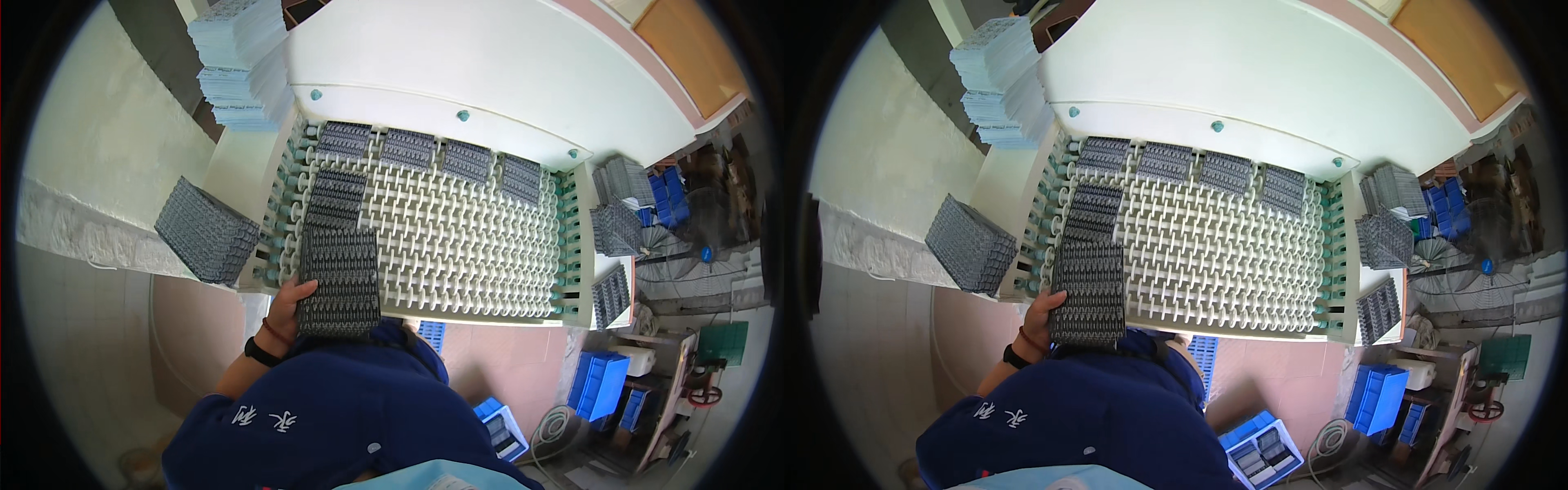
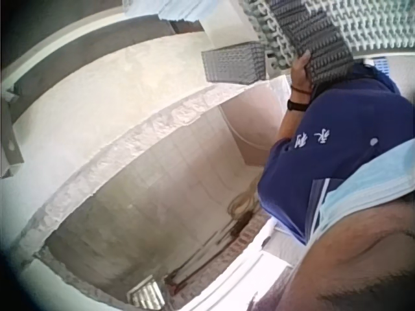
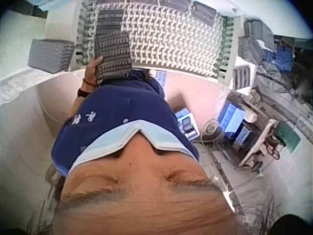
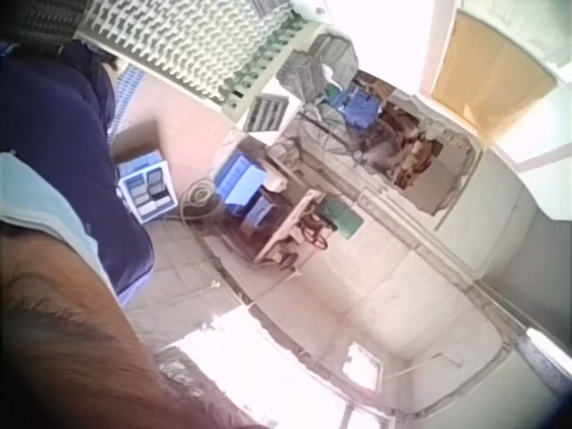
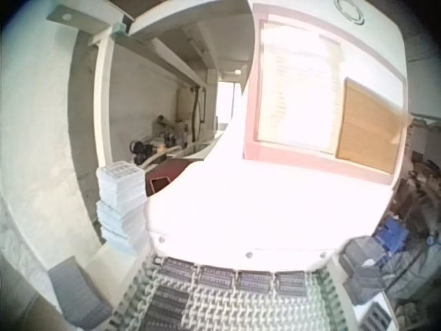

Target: The recorder is taking stacks of grey grid-like trays from storage bins on the floor and placing them onto the conveyor-style loading area of a white industrial machine.

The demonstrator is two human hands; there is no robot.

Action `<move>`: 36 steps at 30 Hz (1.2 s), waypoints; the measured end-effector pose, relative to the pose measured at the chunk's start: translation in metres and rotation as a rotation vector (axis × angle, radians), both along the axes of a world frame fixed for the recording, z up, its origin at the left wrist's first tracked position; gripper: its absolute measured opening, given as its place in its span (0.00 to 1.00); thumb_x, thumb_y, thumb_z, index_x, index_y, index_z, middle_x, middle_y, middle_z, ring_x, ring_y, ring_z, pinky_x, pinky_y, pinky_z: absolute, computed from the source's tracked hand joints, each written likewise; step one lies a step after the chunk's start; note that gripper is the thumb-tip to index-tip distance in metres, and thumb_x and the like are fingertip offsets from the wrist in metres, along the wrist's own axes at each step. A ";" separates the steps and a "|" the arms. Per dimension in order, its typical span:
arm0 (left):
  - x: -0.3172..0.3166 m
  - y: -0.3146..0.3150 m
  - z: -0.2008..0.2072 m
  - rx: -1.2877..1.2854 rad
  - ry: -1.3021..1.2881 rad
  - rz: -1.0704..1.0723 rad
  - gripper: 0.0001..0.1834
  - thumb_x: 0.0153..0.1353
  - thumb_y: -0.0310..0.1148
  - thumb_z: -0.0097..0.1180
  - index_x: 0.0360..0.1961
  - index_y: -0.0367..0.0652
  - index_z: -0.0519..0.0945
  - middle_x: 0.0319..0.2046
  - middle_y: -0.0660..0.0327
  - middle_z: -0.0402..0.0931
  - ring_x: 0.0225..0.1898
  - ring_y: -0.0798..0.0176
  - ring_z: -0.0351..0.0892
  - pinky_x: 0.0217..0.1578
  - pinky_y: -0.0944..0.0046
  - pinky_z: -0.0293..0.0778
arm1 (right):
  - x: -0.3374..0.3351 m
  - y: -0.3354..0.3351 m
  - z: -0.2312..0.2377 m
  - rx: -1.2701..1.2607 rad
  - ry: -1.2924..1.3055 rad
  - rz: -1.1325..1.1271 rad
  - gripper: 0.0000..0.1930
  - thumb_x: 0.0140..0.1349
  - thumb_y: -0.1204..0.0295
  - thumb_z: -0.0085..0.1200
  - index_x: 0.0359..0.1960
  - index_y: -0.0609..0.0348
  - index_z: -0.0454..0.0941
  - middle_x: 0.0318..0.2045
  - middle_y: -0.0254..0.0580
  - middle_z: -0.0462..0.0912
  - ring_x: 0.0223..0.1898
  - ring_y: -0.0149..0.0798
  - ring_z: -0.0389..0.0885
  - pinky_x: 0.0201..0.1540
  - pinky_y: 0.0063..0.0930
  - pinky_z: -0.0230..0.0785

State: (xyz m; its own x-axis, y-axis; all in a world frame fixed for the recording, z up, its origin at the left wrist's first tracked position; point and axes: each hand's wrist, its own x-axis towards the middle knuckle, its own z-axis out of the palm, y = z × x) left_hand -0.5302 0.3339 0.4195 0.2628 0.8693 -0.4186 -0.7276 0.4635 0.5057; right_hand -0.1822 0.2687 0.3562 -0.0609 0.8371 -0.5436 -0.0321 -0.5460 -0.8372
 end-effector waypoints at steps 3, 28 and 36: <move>0.006 0.003 0.001 -0.004 0.003 -0.001 0.24 0.59 0.28 0.50 0.56 0.28 0.63 0.48 0.47 0.73 0.47 0.53 0.77 0.49 0.56 0.75 | -0.009 0.001 -0.006 -0.025 0.004 0.052 0.14 0.65 0.61 0.49 0.27 0.57 0.74 0.21 0.35 0.76 0.17 0.29 0.71 0.19 0.22 0.64; 0.016 0.009 0.006 -0.026 -0.024 0.019 0.22 0.59 0.27 0.50 0.53 0.27 0.65 0.46 0.45 0.74 0.44 0.51 0.79 0.46 0.55 0.78 | 0.052 -0.155 -0.099 -0.411 -0.045 -0.107 0.14 0.65 0.61 0.48 0.27 0.57 0.73 0.20 0.35 0.75 0.17 0.29 0.70 0.18 0.22 0.64; 0.013 0.009 0.002 -0.042 -0.021 0.029 0.21 0.60 0.28 0.50 0.52 0.27 0.66 0.45 0.46 0.75 0.43 0.52 0.79 0.45 0.56 0.78 | 0.055 -0.165 -0.104 -0.436 -0.050 -0.109 0.14 0.65 0.61 0.48 0.27 0.57 0.73 0.20 0.35 0.75 0.16 0.28 0.70 0.18 0.22 0.63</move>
State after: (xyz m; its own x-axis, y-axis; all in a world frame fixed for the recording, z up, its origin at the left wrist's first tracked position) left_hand -0.5168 0.3427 0.4218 0.2470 0.8583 -0.4499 -0.7509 0.4629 0.4710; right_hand -0.1272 0.1037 0.2524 0.0502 0.5289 -0.8472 -0.0744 -0.8439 -0.5313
